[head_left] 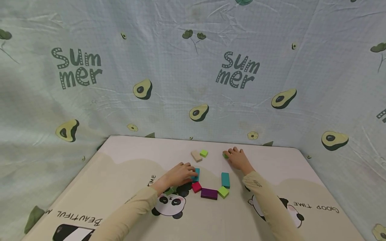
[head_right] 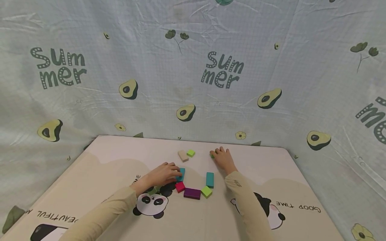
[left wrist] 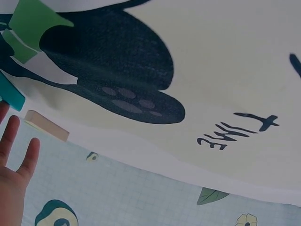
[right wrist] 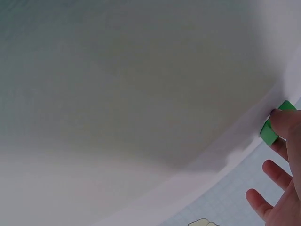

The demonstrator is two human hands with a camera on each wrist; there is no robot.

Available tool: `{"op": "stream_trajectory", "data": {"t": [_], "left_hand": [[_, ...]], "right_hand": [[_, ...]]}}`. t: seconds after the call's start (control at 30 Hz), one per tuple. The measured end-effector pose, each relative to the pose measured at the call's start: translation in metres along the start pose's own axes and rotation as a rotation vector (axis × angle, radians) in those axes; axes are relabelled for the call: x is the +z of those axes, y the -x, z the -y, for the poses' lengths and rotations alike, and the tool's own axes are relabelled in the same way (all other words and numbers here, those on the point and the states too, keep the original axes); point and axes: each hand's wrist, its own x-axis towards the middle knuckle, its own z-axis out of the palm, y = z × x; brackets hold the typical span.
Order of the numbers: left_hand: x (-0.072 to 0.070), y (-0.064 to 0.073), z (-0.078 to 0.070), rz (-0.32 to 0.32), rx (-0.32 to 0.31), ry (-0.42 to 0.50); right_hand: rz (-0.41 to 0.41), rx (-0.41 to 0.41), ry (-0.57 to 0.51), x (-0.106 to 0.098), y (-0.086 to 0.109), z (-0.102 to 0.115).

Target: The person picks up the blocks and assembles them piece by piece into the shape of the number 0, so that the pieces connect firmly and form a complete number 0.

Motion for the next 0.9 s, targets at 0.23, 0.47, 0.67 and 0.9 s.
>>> {"op": "stream_trajectory", "data": {"t": [0.23,0.47,0.67,0.9], "left_hand": [[0.001,0.0,-0.001,-0.011,0.0,0.006],[0.0,0.0,-0.001,-0.017,-0.005,0.012],[0.001,0.0,-0.001,-0.019,-0.004,0.012],[0.002,0.0,-0.001,-0.018,-0.003,0.01]], "right_hand": [[0.037,-0.021,0.064,-0.027,0.006,0.013],[0.013,-0.073,0.105,-0.025,0.011,0.012],[-0.074,-0.118,0.132,-0.025,0.016,0.008],[-0.092,-0.154,0.153,-0.024,0.018,0.005]]}}
